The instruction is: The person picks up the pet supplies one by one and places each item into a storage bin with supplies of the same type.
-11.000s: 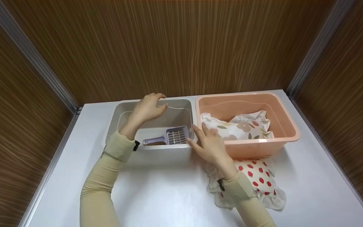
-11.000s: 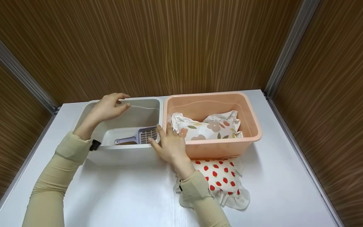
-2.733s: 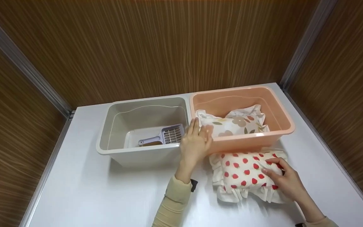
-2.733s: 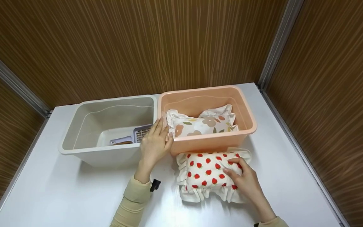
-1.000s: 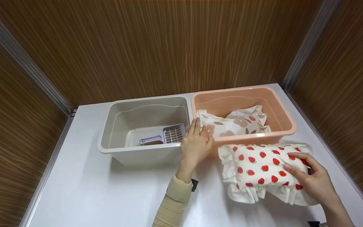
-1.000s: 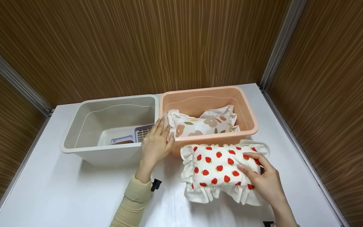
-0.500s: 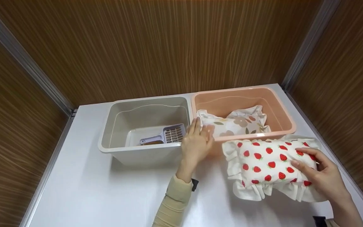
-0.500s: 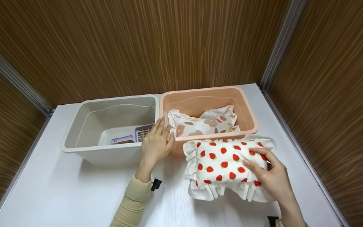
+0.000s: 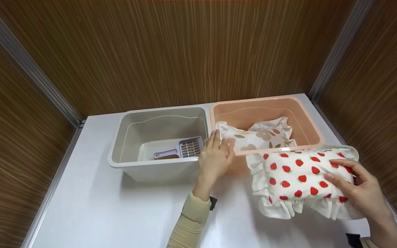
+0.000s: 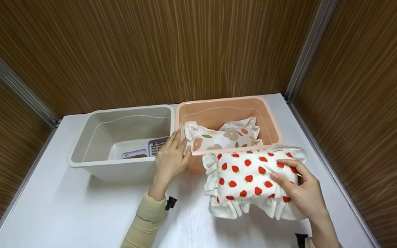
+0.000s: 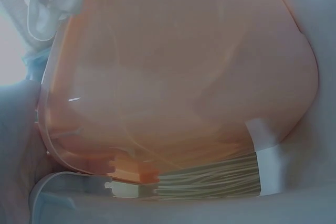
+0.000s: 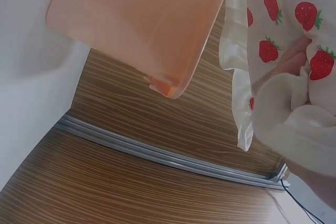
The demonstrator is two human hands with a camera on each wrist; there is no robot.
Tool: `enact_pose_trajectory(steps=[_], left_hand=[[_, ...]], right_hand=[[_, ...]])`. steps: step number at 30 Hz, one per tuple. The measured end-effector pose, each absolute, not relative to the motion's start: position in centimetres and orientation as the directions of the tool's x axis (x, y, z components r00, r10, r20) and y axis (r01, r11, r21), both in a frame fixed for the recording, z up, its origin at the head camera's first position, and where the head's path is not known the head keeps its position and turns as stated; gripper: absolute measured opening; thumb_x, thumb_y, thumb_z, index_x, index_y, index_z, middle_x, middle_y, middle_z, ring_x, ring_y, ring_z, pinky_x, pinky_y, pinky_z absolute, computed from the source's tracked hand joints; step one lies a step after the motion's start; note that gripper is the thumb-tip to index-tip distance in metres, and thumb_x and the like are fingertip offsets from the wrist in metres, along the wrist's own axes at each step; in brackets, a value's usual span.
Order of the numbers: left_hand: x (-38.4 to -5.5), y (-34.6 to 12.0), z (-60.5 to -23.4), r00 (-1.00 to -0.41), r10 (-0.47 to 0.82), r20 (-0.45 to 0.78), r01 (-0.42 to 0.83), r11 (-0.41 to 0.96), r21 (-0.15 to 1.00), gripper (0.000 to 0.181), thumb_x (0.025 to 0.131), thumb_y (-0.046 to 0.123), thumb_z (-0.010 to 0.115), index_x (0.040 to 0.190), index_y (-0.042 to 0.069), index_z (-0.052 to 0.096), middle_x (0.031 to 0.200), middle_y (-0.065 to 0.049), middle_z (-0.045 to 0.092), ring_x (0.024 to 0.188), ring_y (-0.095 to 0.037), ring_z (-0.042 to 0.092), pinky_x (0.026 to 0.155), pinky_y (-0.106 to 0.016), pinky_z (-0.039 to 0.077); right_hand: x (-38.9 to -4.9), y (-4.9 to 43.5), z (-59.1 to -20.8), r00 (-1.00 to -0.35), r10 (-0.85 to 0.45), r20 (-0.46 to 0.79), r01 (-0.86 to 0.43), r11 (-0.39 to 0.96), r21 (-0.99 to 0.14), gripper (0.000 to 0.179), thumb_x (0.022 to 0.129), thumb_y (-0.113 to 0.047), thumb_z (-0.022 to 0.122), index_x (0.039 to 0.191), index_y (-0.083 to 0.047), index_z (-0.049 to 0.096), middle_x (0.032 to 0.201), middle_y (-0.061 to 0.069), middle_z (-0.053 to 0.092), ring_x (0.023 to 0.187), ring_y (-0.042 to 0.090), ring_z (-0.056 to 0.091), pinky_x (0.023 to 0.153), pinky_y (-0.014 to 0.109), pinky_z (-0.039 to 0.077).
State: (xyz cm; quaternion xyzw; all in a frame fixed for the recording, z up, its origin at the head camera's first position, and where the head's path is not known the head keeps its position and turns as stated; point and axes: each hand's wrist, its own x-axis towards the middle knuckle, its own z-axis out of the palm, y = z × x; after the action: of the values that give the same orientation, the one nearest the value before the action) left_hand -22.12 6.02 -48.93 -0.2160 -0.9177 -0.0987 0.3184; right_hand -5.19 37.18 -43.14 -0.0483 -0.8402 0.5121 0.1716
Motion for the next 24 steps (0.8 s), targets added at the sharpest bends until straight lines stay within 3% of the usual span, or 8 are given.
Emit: enact_pose_trajectory(steps=[5,14,24], left_hand=[[-22.1,5.9,-48.8,-0.721,0.340,0.604,0.454,0.890,0.041,0.040,0.095,0.037,0.048,0.114,0.013,0.073,0.136,-0.015,0.057,0.129,-0.028,0.053,0.103,-0.039,0.045],[-22.2,6.0,-49.0,-0.701,0.335,0.629,0.457,0.889,0.036,0.039,0.095,0.037,0.049,0.114,0.013,0.074,0.135,-0.015,0.059,0.127,-0.028,0.054,0.102,-0.039,0.046],[-22.3,6.0,-49.1,-0.684,0.335,0.648,0.463,0.886,0.031,0.037,0.094,0.036,0.052,0.111,0.012,0.075,0.133,-0.015,0.060,0.125,-0.028,0.056,0.100,-0.041,0.047]], right_hand=[[-5.3,37.2,-42.8,-0.932,0.262,0.249,-0.122,0.421,-0.899,0.043,0.086,0.003,0.069,0.127,-0.004,0.059,0.108,-0.005,0.057,0.068,0.007,0.067,0.056,0.022,0.055],[-5.7,37.3,-42.2,-0.925,0.270,0.266,-0.118,0.463,-0.879,0.044,0.087,0.002,0.069,0.129,-0.006,0.059,0.112,-0.007,0.054,0.068,0.006,0.066,0.056,0.021,0.055],[-6.6,37.3,-41.9,-0.918,0.284,0.275,-0.151,0.391,-0.908,0.042,0.086,0.002,0.069,0.127,-0.005,0.060,0.106,-0.005,0.058,0.067,0.005,0.066,0.057,0.019,0.055]])
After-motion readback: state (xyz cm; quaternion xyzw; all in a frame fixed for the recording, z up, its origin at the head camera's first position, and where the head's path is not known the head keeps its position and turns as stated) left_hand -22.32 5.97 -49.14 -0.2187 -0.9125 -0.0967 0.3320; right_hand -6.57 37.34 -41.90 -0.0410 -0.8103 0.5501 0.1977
